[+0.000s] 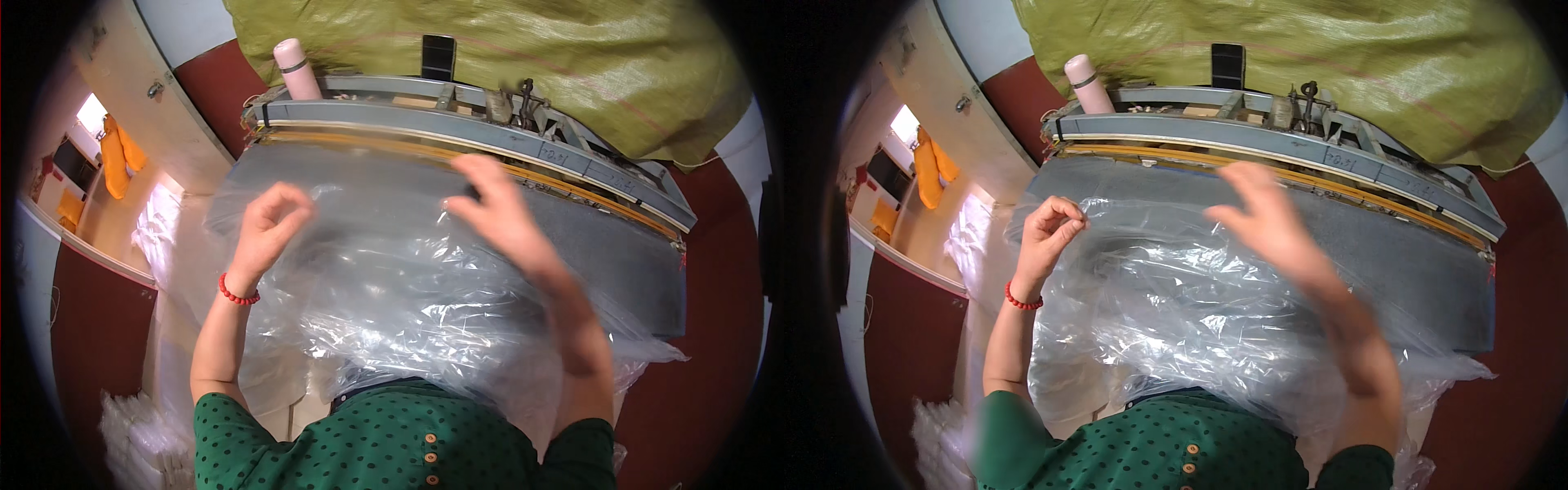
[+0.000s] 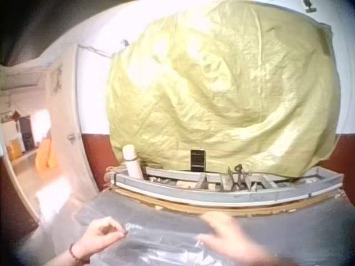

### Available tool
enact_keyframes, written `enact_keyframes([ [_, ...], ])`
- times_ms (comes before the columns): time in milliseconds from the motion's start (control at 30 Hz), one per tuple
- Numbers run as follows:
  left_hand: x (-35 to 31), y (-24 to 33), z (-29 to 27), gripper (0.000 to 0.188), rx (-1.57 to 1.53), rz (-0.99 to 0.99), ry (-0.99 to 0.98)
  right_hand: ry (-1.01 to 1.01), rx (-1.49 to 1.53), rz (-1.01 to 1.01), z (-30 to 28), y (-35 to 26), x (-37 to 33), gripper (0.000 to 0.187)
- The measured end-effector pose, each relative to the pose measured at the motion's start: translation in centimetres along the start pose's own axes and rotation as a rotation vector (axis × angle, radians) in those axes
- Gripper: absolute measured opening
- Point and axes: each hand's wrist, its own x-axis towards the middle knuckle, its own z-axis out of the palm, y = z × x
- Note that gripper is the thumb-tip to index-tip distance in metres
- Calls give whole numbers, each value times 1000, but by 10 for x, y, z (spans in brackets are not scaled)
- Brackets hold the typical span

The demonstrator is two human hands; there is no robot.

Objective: Operating a heat sealing machine to seal large plastic film bags.

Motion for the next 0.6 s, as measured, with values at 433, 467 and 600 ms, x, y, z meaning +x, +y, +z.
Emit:
enact_keyframes([
  [433,-118,-92,-50,15,416,-456,-764,540,52,843,-153,148,-167,15],
  [467,-128,-111,-59,15,447,-565,-858,629,-207,825,-197,166,-211,18],
  [600,-130,-158,-147,12,525,-664,-760,1012,-397,973,-355,190,-395,25],
])
